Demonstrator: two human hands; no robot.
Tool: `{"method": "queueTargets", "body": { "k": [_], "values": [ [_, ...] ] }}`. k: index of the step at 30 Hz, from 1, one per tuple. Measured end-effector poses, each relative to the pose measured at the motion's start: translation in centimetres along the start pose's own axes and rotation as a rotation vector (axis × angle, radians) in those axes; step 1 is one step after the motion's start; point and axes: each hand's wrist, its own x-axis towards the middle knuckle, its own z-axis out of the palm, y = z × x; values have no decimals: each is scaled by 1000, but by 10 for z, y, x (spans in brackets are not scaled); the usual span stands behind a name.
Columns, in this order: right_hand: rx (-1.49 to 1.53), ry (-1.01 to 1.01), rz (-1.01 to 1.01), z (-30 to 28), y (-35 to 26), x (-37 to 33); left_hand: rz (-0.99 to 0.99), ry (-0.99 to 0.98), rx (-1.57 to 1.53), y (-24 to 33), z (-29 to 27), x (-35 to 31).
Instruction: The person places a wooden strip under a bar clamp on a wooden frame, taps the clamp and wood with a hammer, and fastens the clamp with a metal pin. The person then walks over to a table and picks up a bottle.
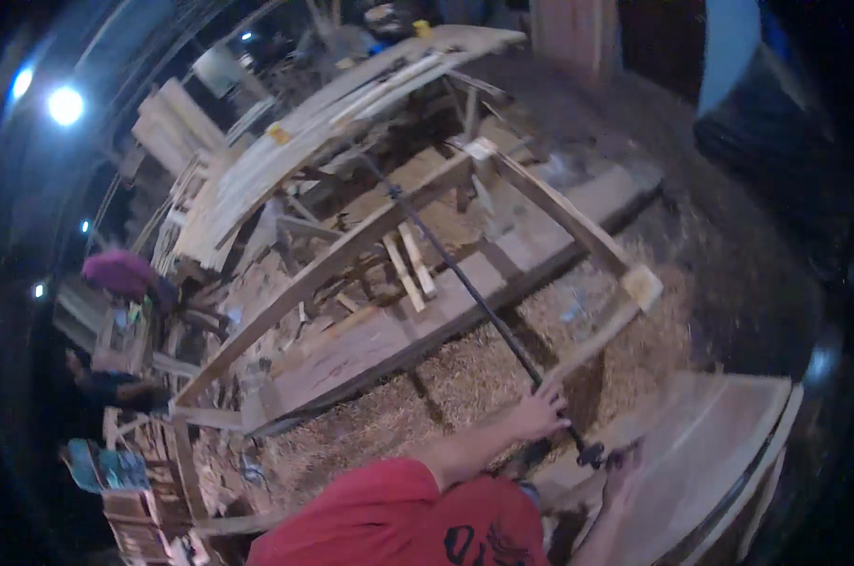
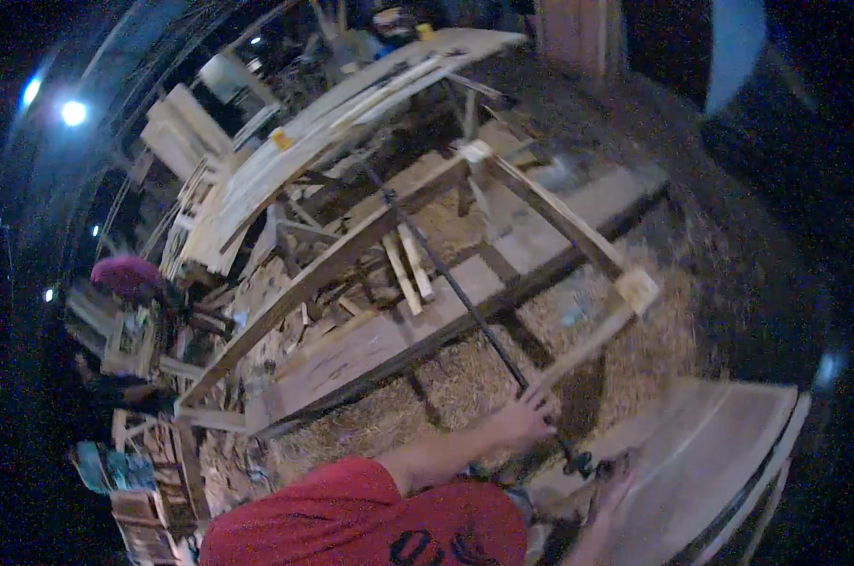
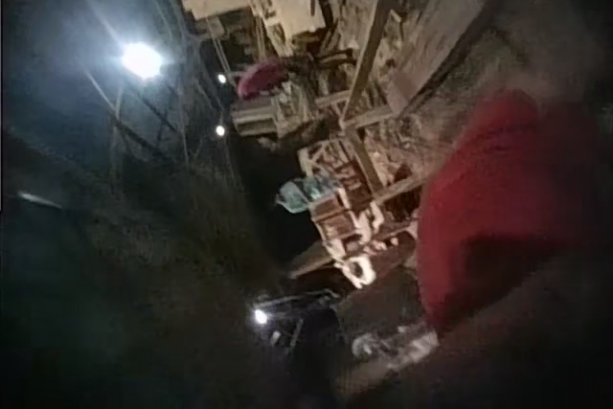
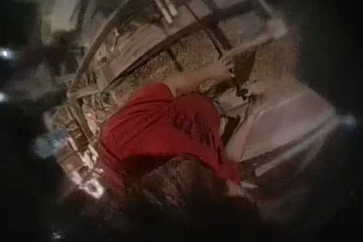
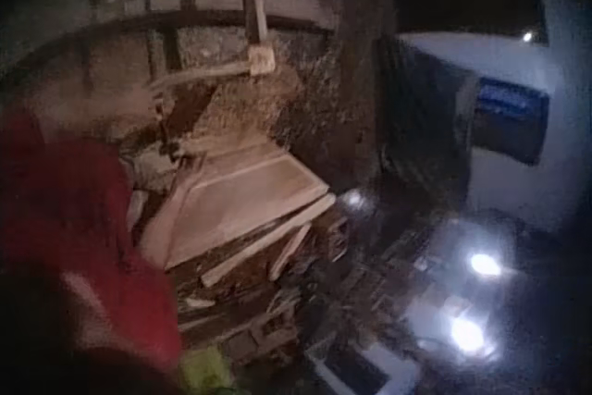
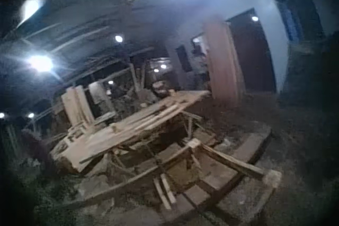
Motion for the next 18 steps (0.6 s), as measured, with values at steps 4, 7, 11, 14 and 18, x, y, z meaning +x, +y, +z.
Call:
{"method": "queueTargets", "body": {
  "k": [4,7,11,14,18],
  "values": [
    [403,99,381,-96,119,-69,118,53,-113,10,-4,9],
    [390,22,444,-9,38,-69,41,5,-142,-6,8,-1],
    [458,-7,229,27,-79,-49,55,-37,-178,-3,-2,-6],
    [257,-376,-52,-10,-97,-51,48,42,-198,-1,18,-3],
    [-651,-464,108,7,-56,-103,-28,-106,-341,-15,-3,-6]
  ]
}}
